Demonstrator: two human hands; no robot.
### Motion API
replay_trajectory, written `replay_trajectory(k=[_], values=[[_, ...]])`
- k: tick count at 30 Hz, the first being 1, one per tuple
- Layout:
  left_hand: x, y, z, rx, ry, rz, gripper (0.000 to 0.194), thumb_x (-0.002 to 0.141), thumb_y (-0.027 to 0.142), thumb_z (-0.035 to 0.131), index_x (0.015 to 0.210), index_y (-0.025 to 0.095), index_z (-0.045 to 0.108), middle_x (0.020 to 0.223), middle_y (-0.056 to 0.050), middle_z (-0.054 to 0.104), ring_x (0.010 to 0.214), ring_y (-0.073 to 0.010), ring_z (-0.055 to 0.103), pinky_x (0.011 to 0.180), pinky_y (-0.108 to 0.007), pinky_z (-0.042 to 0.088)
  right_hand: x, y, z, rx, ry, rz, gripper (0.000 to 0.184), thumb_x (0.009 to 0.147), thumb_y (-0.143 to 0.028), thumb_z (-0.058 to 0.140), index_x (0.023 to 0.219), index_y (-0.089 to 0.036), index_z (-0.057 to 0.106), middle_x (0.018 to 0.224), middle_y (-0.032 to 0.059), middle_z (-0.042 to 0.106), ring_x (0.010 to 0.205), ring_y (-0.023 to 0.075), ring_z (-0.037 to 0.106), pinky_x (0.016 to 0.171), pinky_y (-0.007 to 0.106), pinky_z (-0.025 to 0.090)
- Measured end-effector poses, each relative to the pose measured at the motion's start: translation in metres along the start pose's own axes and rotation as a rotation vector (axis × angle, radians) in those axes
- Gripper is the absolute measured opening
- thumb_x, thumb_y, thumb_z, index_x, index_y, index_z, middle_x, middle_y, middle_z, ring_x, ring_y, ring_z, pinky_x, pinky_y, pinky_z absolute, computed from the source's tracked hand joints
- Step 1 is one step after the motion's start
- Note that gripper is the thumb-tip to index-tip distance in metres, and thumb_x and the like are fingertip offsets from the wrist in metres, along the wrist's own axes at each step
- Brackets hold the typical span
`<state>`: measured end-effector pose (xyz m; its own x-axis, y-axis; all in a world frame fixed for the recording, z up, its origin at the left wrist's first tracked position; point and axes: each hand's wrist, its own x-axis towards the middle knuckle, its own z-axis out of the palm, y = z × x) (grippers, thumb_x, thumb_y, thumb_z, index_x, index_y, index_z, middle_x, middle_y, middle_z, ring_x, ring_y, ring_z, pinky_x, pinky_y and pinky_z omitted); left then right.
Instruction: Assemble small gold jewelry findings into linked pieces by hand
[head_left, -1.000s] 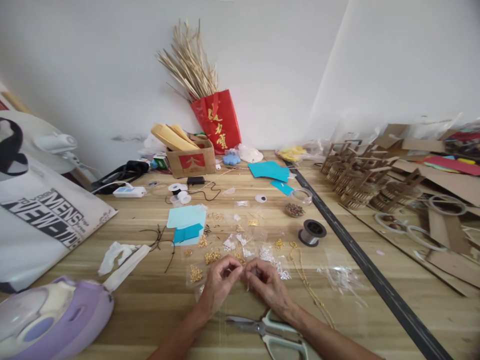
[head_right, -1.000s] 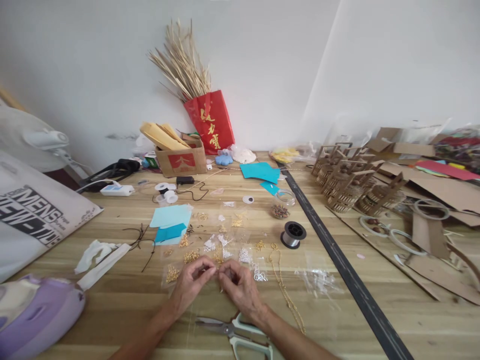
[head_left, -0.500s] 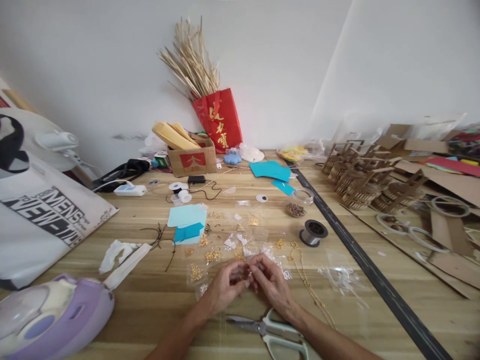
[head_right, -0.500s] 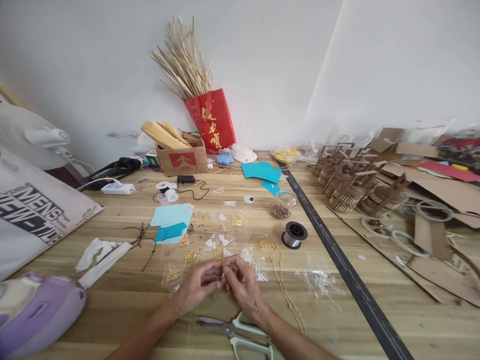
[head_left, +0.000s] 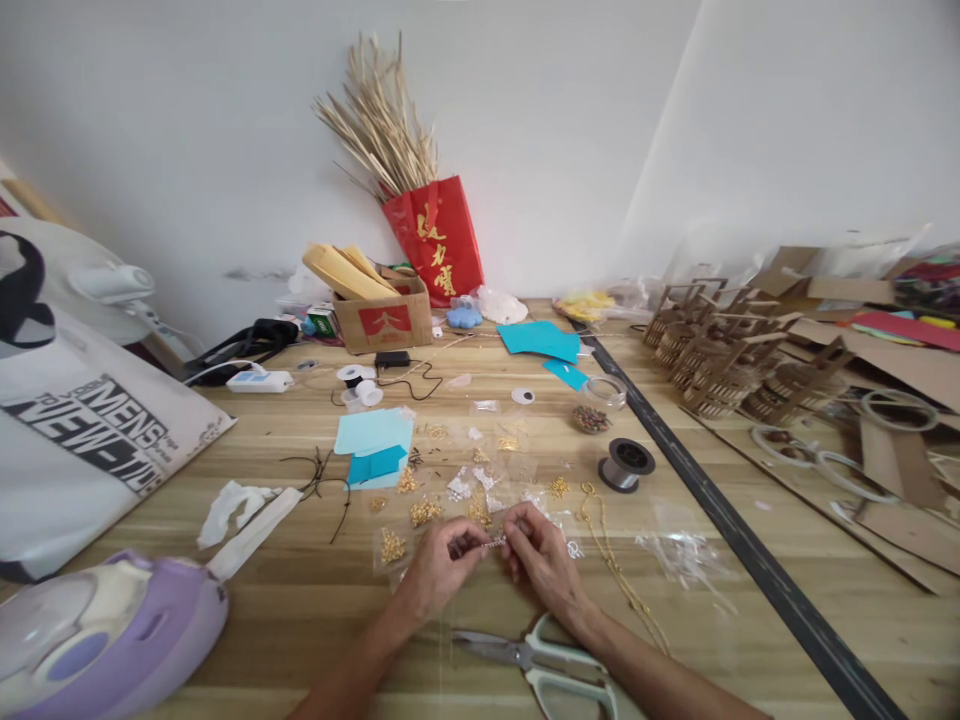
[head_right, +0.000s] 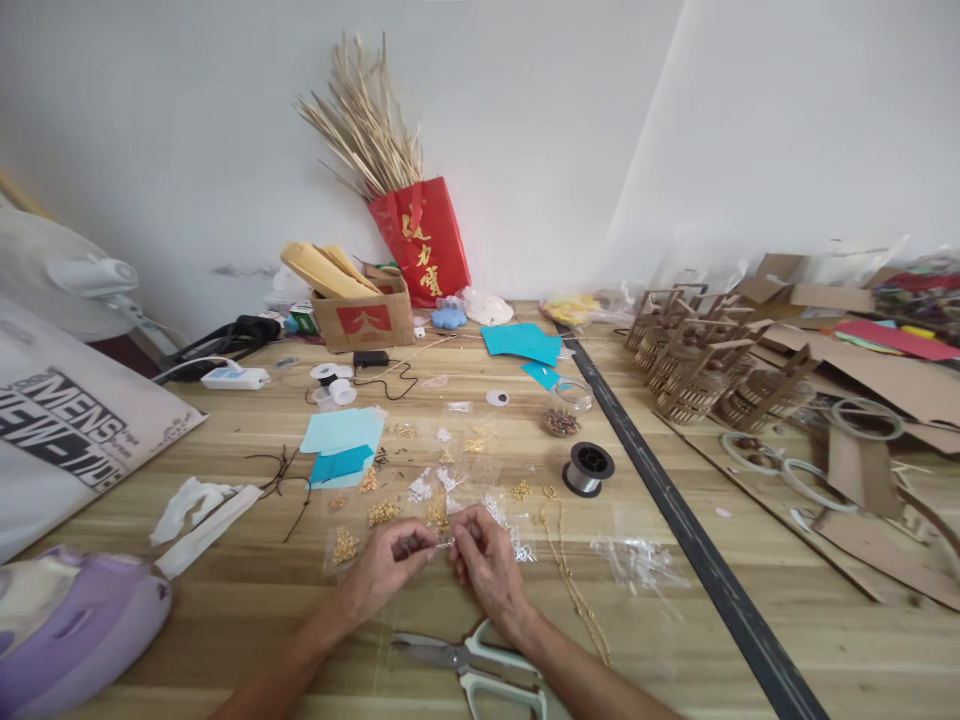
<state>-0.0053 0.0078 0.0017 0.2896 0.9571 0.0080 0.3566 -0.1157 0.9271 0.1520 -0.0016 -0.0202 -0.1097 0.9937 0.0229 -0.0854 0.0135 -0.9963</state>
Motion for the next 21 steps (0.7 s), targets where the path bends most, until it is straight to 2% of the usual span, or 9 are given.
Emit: replay_trajectory(k=[8,15,21], values=[[0.004,-0.001,-0.007,0.117,0.059,0.005,0.01,0.07,0.02,0.061,0.073,0.015,0.069,0.067,-0.005,0.069,0.059,-0.0168,0.06,0.057,-0.025,0.046,0.0,0.006,-0.001,-0.064,-0.04,0.03,0.036,0.084,-0.054,0.05,0.079,-0.019,0.047,0.056,-0.0039,0.055,0.041,0.0079,0.049,0.036,0.016,0.036],[0.006,-0.011,-0.013,0.209,0.026,0.069,0.008,0.069,0.017,0.062,0.067,0.017,0.069,0.064,-0.002,0.067,0.057,-0.0154,0.057,0.055,-0.024,0.043,-0.002,0.006,-0.002,-0.13,-0.063,0.023,0.034,0.085,-0.051,0.05,0.077,-0.018,0.047,0.056,-0.0023,0.058,0.044,0.0091,0.053,0.038,0.016,0.035],[0.007,-0.012,-0.02,0.268,0.011,0.101,0.01,0.069,0.015,0.061,0.067,0.018,0.07,0.066,-0.003,0.067,0.059,-0.0161,0.057,0.057,-0.025,0.042,-0.004,0.005,0.0,-0.159,-0.071,0.007,0.028,0.085,-0.045,0.051,0.076,-0.018,0.049,0.057,-0.0015,0.059,0.046,0.0102,0.054,0.041,0.018,0.039]])
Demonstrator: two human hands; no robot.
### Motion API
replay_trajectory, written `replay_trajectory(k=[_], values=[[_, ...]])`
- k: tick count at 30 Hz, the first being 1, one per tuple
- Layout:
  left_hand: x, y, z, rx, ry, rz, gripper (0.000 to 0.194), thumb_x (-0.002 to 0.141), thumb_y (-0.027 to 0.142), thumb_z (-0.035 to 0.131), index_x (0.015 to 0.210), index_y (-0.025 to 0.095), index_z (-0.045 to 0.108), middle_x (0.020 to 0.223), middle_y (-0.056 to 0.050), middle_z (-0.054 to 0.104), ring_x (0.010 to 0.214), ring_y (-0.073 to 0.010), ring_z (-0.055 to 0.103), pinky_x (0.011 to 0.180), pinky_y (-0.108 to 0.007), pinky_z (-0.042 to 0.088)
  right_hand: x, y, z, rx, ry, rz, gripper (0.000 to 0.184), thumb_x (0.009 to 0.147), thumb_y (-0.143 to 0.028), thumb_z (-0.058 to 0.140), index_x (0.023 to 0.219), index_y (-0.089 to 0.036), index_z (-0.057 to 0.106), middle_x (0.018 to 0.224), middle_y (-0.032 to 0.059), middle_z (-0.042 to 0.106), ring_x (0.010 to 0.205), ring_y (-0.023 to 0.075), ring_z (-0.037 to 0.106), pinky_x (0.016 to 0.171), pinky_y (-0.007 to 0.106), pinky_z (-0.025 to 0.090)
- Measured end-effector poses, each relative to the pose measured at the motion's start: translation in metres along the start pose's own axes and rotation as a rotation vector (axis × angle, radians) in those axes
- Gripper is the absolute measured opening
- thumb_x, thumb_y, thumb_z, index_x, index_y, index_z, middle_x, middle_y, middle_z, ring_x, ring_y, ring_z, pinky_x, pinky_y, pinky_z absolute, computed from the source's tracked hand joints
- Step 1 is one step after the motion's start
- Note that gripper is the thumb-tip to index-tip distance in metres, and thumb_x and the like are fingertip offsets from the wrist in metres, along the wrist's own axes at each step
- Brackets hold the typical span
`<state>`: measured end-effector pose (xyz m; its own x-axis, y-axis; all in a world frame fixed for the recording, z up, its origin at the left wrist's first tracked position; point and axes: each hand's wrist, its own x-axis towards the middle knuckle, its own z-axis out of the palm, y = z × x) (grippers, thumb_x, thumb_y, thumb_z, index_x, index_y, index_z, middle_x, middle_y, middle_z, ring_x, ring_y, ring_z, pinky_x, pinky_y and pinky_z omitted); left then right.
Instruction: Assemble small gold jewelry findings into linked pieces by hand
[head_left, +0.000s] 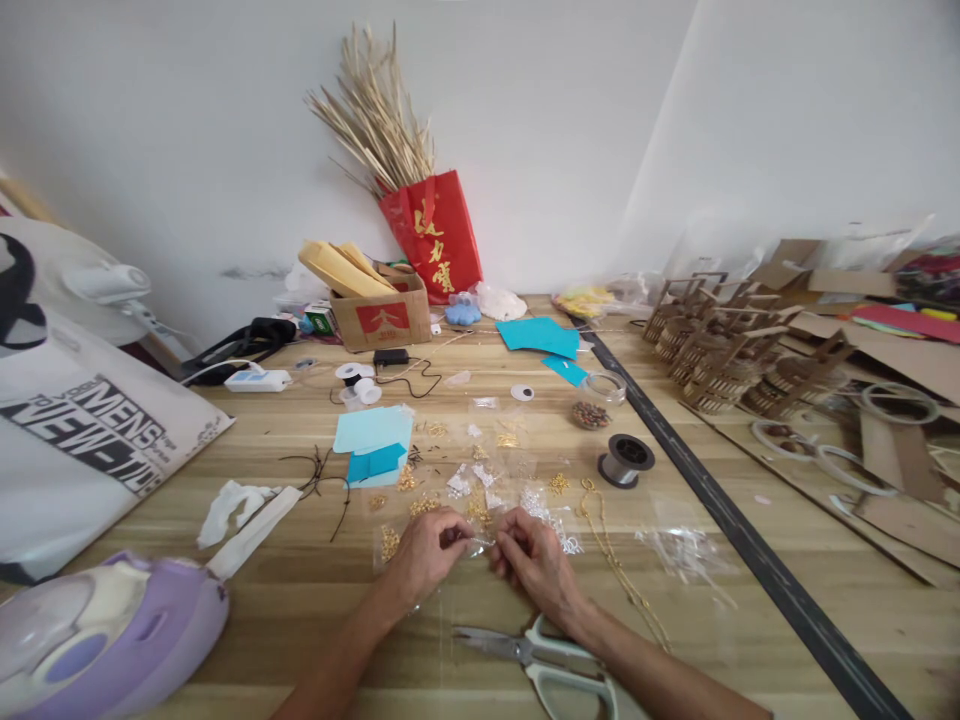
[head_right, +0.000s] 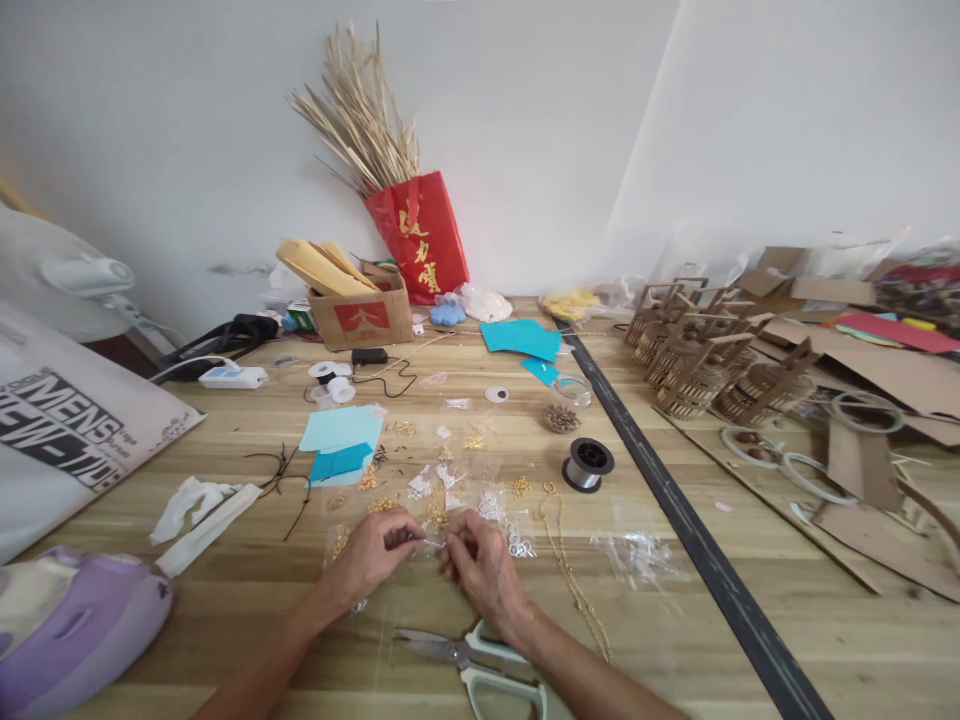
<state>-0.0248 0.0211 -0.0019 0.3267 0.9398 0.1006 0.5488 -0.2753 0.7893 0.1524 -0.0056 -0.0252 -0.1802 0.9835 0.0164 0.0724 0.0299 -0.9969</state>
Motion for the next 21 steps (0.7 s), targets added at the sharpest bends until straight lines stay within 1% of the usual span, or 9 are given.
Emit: replay_trajectory(k=[5,12,18,21], values=[[-0.0005,0.0008,-0.004,0.004,-0.015,-0.03,0.009,0.069,0.017,0.061,0.068,0.018,0.07,0.063,-0.002,0.065,0.056,-0.015,0.055,0.056,-0.024,0.042,-0.0022,-0.0005,0.0007,-0.089,-0.007,-0.067,0.021,0.086,-0.037,0.05,0.076,-0.018,0.051,0.055,-0.0025,0.059,0.047,0.0106,0.055,0.046,0.02,0.042],[-0.0004,-0.003,-0.0031,-0.046,-0.042,-0.075,0.008,0.067,0.017,0.062,0.069,0.018,0.069,0.06,0.0,0.064,0.055,-0.0149,0.055,0.055,-0.023,0.042,-0.0026,0.0006,0.0009,-0.122,-0.015,-0.074,0.016,0.085,-0.03,0.05,0.074,-0.018,0.052,0.054,-0.0025,0.06,0.044,0.0101,0.055,0.044,0.019,0.041],[0.0013,-0.0027,-0.0054,-0.182,-0.075,-0.158,0.006,0.065,0.018,0.065,0.069,0.015,0.067,0.058,0.001,0.061,0.055,-0.0134,0.054,0.054,-0.023,0.04,-0.0014,0.0015,0.0011,-0.095,-0.018,-0.046,0.015,0.084,-0.028,0.05,0.074,-0.017,0.052,0.054,-0.0017,0.06,0.044,0.01,0.055,0.044,0.019,0.041],[0.0021,0.0003,-0.0093,-0.282,-0.101,-0.202,0.008,0.065,0.019,0.066,0.069,0.013,0.066,0.06,0.0,0.063,0.058,-0.0138,0.056,0.057,-0.023,0.041,-0.0005,0.0019,0.0007,-0.056,-0.021,-0.022,0.016,0.084,-0.029,0.05,0.074,-0.017,0.051,0.055,-0.0017,0.061,0.044,0.0101,0.056,0.042,0.019,0.041]])
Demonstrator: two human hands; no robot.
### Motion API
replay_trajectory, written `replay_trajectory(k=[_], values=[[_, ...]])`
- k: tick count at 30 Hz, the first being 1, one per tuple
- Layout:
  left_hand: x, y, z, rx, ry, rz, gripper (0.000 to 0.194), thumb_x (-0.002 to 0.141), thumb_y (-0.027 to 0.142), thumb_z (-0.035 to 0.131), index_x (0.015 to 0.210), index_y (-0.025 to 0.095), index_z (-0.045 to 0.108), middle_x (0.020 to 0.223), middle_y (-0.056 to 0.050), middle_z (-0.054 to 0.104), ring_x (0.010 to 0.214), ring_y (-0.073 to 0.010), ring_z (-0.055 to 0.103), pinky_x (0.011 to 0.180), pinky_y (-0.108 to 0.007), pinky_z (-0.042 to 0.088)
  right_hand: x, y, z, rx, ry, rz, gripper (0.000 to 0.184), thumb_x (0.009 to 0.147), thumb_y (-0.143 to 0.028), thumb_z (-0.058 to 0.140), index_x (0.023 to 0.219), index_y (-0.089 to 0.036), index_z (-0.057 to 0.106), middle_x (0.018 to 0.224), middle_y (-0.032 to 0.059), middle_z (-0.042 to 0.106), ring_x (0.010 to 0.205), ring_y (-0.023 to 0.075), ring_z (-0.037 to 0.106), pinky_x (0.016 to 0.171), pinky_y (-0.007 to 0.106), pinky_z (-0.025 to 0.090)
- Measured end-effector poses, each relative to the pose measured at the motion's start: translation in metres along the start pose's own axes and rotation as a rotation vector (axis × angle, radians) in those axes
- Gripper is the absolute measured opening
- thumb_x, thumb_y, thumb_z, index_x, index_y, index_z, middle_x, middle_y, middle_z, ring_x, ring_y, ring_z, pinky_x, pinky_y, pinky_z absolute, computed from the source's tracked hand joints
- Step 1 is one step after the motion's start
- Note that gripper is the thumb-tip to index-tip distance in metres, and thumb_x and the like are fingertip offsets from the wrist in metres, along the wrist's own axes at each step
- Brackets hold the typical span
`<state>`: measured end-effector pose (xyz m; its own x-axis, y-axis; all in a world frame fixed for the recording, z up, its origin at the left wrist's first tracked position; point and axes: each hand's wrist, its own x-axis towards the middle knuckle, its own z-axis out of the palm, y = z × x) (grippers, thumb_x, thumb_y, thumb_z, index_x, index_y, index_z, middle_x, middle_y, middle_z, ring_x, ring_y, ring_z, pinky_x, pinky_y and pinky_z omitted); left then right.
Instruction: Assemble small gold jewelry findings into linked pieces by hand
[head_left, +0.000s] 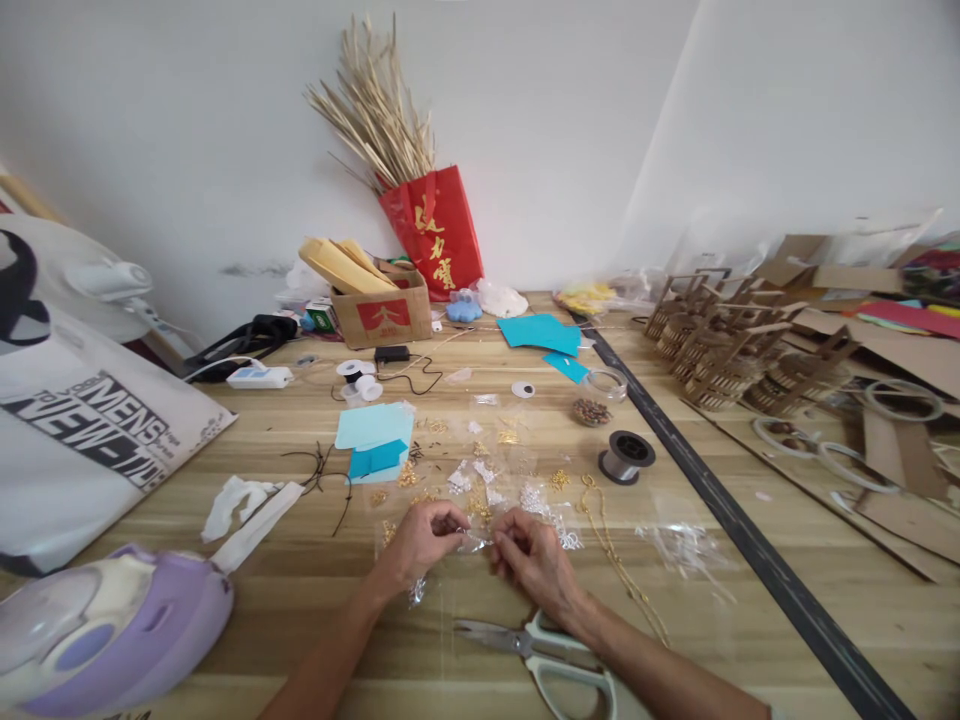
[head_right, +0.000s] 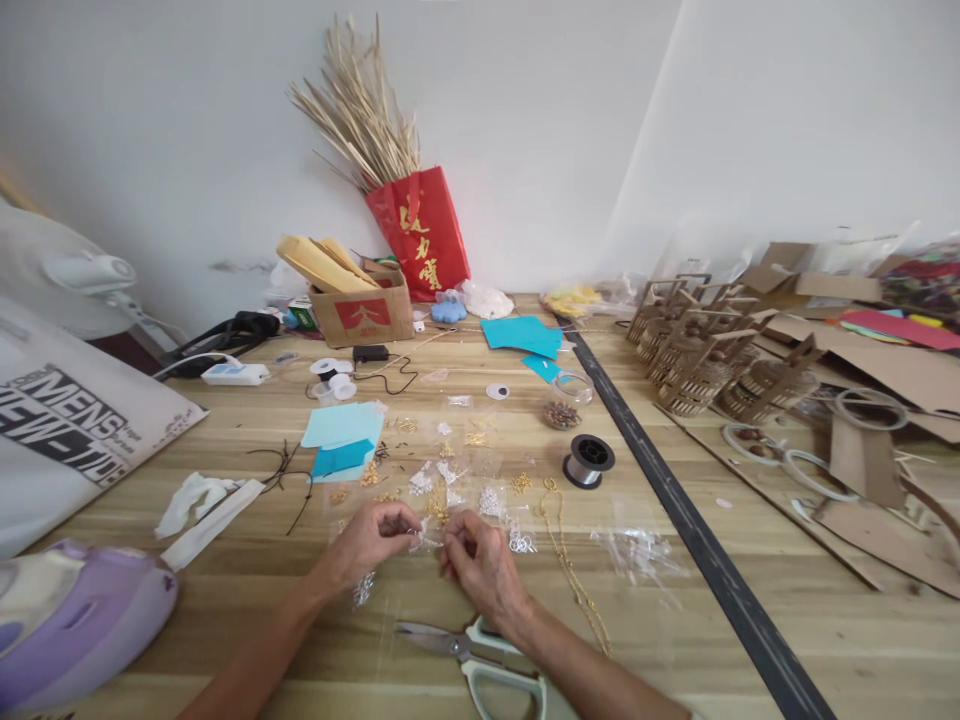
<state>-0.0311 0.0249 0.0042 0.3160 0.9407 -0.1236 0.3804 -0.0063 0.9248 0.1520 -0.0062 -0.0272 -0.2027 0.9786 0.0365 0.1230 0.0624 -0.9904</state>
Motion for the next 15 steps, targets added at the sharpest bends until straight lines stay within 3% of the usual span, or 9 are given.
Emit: replay_trajectory(k=[7,15], values=[[0.0023,-0.0009,-0.0049,-0.15,-0.053,-0.031,0.016,0.065,0.027,0.072,0.071,0.013,0.067,0.068,-0.003,0.068,0.066,-0.0162,0.061,0.064,-0.025,0.045,0.0019,0.0021,-0.0007,0.087,0.007,0.014,0.025,0.085,-0.04,0.051,0.077,-0.017,0.05,0.056,-0.0017,0.06,0.045,0.0099,0.056,0.04,0.018,0.04],[0.0043,-0.0052,-0.0055,-0.173,-0.075,-0.037,0.016,0.065,0.026,0.071,0.073,0.012,0.068,0.07,-0.003,0.069,0.067,-0.0167,0.061,0.066,-0.026,0.045,0.0021,-0.0019,-0.0013,0.145,0.015,0.04,0.031,0.086,-0.048,0.05,0.079,-0.018,0.048,0.057,-0.0016,0.06,0.045,0.0097,0.055,0.039,0.017,0.038]])
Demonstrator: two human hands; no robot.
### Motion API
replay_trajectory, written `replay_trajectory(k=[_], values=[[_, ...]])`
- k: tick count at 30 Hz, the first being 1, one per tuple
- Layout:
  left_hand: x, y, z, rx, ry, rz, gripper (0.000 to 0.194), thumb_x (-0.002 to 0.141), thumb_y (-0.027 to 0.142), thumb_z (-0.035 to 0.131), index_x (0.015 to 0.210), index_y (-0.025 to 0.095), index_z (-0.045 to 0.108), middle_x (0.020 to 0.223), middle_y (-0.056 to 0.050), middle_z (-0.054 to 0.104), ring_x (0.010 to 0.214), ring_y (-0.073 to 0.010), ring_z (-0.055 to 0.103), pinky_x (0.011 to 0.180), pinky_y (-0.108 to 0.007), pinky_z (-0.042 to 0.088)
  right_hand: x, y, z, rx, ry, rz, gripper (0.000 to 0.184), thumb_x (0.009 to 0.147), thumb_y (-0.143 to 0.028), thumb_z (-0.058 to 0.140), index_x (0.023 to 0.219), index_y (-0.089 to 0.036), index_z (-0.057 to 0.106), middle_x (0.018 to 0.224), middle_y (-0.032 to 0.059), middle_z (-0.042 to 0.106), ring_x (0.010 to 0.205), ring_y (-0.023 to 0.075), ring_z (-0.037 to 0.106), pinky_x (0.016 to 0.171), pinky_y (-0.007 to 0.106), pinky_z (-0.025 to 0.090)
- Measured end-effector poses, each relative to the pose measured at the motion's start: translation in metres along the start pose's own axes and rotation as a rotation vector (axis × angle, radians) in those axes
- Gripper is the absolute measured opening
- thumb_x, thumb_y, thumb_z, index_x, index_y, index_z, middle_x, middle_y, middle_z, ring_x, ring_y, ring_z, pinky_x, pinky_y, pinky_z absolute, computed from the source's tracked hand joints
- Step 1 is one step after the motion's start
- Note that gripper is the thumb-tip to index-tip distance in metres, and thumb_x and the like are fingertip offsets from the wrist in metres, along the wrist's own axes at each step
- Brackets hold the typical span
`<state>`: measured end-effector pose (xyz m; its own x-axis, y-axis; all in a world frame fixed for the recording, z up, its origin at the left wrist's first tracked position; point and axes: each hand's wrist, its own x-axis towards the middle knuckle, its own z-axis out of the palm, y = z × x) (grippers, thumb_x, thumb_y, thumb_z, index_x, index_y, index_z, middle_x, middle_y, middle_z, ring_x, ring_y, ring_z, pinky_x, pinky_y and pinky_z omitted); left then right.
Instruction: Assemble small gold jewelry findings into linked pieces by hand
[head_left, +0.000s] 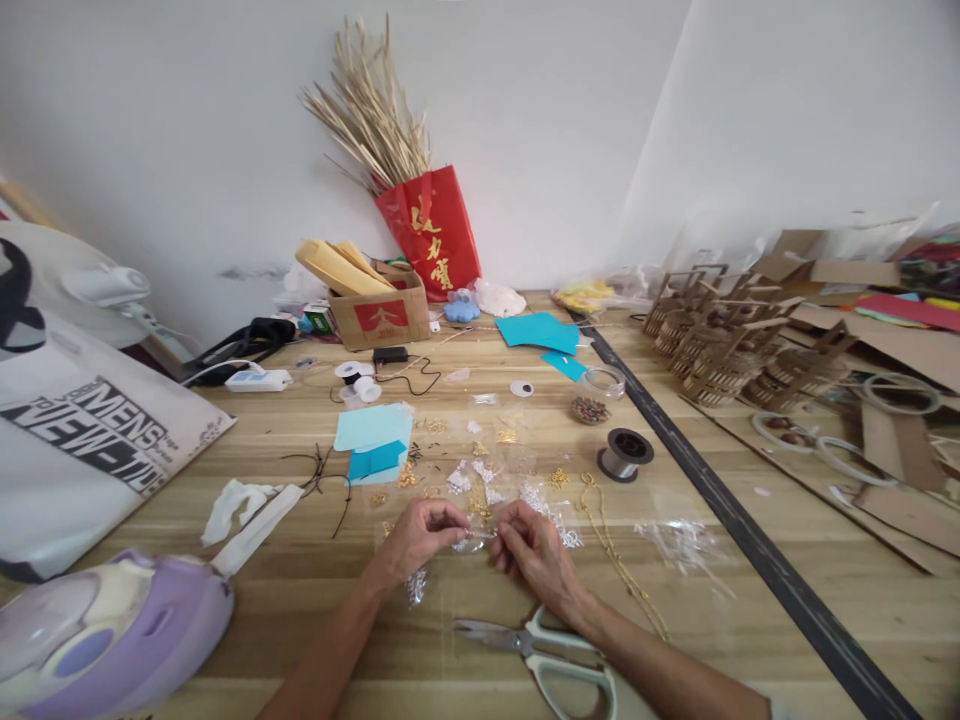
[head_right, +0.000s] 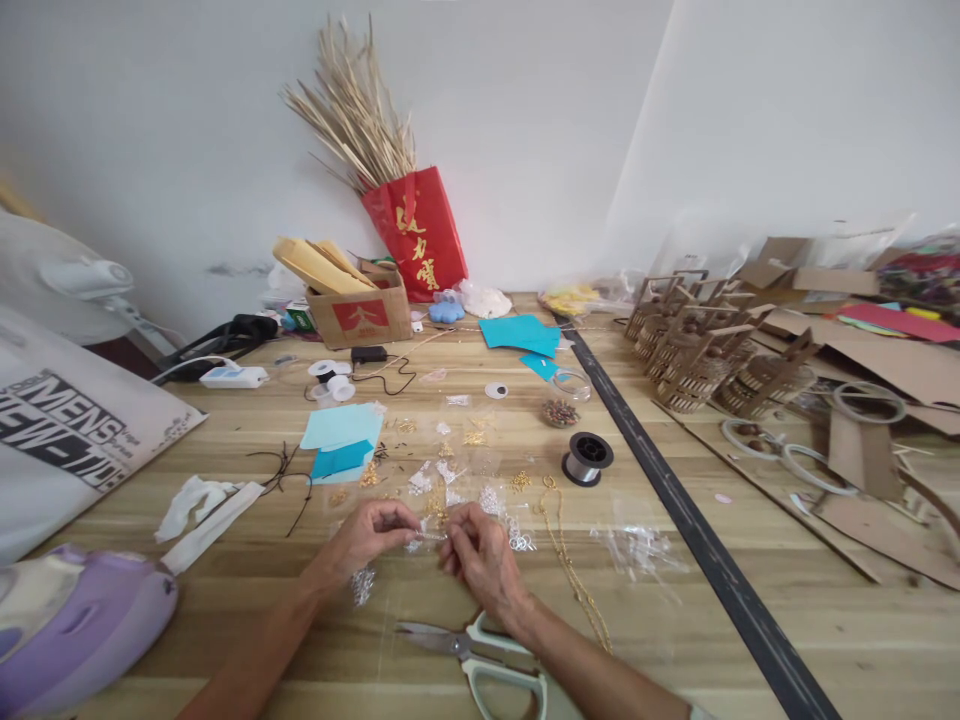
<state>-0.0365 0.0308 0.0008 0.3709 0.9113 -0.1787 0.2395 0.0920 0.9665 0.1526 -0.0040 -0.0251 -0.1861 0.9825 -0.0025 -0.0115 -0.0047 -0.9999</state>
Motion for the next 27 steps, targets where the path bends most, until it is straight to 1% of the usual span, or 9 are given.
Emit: replay_trajectory(k=[7,11,17,27], values=[[0.0001,0.0019,-0.0014,0.002,0.0,0.005,0.016,0.066,0.026,0.07,0.072,0.012,0.067,0.07,-0.004,0.068,0.068,-0.0168,0.061,0.067,-0.026,0.045,0.0001,0.003,0.0001,0.002,0.004,-0.021,0.029,0.087,-0.047,0.05,0.08,-0.018,0.048,0.06,-0.0007,0.06,0.047,0.0103,0.056,0.041,0.018,0.041],[0.0005,0.0004,-0.0021,0.007,0.034,0.021,0.017,0.065,0.027,0.071,0.072,0.012,0.067,0.069,-0.004,0.068,0.067,-0.0167,0.061,0.066,-0.026,0.045,0.0,0.0067,-0.0008,-0.047,-0.012,-0.044,0.025,0.087,-0.042,0.05,0.079,-0.018,0.05,0.063,0.0004,0.062,0.049,0.0109,0.056,0.042,0.019,0.042],[0.0005,0.0016,-0.0023,-0.003,0.06,0.019,0.016,0.066,0.027,0.07,0.073,0.012,0.067,0.069,-0.004,0.069,0.066,-0.0162,0.06,0.065,-0.026,0.045,-0.0013,0.0082,-0.0015,-0.083,-0.027,-0.075,0.018,0.089,-0.034,0.049,0.08,-0.018,0.051,0.06,-0.0013,0.059,0.049,0.0106,0.053,0.045,0.02,0.043],[0.003,-0.0075,-0.0039,-0.045,0.09,0.033,0.016,0.068,0.025,0.069,0.078,0.013,0.068,0.074,-0.005,0.071,0.07,-0.0171,0.063,0.066,-0.026,0.047,-0.0037,0.0053,-0.0019,-0.158,-0.058,-0.11,0.013,0.088,-0.027,0.048,0.081,-0.018,0.053,0.061,-0.0008,0.059,0.053,0.0121,0.056,0.051,0.021,0.045]])
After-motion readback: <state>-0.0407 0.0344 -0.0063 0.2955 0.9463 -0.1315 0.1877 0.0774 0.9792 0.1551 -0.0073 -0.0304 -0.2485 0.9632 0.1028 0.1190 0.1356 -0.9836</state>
